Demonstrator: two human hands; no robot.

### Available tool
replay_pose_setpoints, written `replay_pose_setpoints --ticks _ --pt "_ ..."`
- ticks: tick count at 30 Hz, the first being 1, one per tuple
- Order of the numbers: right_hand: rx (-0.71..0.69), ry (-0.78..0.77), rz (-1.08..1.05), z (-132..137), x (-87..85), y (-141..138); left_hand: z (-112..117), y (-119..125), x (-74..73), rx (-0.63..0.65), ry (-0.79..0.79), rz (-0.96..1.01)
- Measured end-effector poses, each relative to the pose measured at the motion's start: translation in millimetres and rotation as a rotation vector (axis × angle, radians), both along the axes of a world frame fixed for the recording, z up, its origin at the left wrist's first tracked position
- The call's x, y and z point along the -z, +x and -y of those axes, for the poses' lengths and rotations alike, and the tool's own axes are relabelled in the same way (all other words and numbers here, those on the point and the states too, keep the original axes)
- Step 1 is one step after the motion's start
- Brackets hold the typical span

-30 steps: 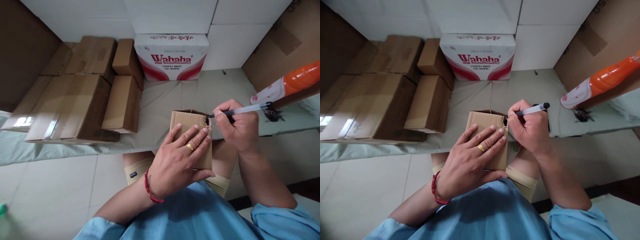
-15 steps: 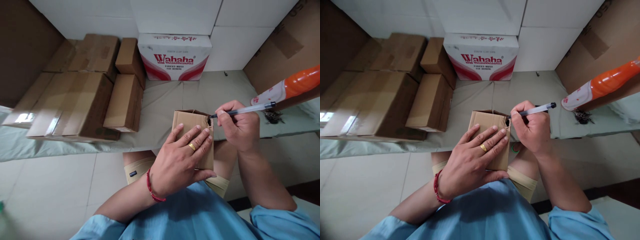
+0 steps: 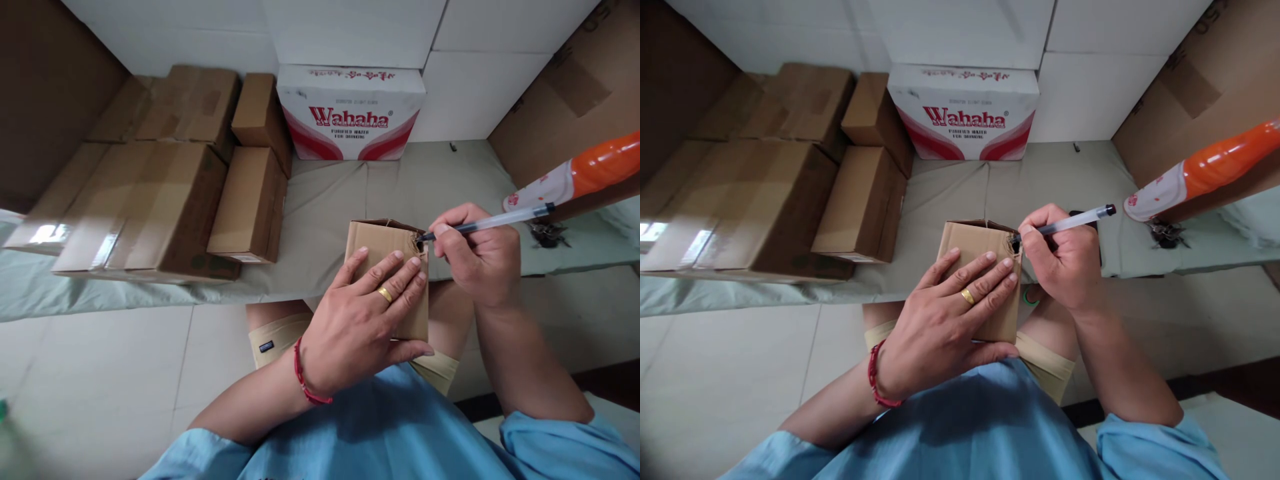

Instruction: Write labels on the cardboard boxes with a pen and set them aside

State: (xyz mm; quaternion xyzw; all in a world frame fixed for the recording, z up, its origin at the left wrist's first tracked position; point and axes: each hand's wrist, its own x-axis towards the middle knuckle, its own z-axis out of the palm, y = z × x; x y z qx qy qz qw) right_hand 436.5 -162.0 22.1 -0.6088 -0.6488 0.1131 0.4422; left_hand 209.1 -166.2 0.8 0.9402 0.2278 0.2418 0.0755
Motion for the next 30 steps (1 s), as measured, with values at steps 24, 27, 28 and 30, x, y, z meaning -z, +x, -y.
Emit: replay_pose_setpoints --ticks 24,27,28,30 --pt "0.023 -0.028 -0.006 1.8 -0.9 -0.7 1.1 -0.3 0.4 -0.003 -0.010 -0.009" --pt "0.005 -0.039 -0.007 2.8 -0.9 0.3 1.1 -0.4 0.4 -0.004 -0.012 -0.017" --pt "0.008 -0.035 -0.010 3.1 -0.8 0.4 1.1 -0.4 0.2 -0.005 -0.014 -0.018" --pt "0.024 -0.022 -0.018 3.1 -0.5 0.1 1.2 -0.6 -0.3 -0.006 -0.017 -0.021"
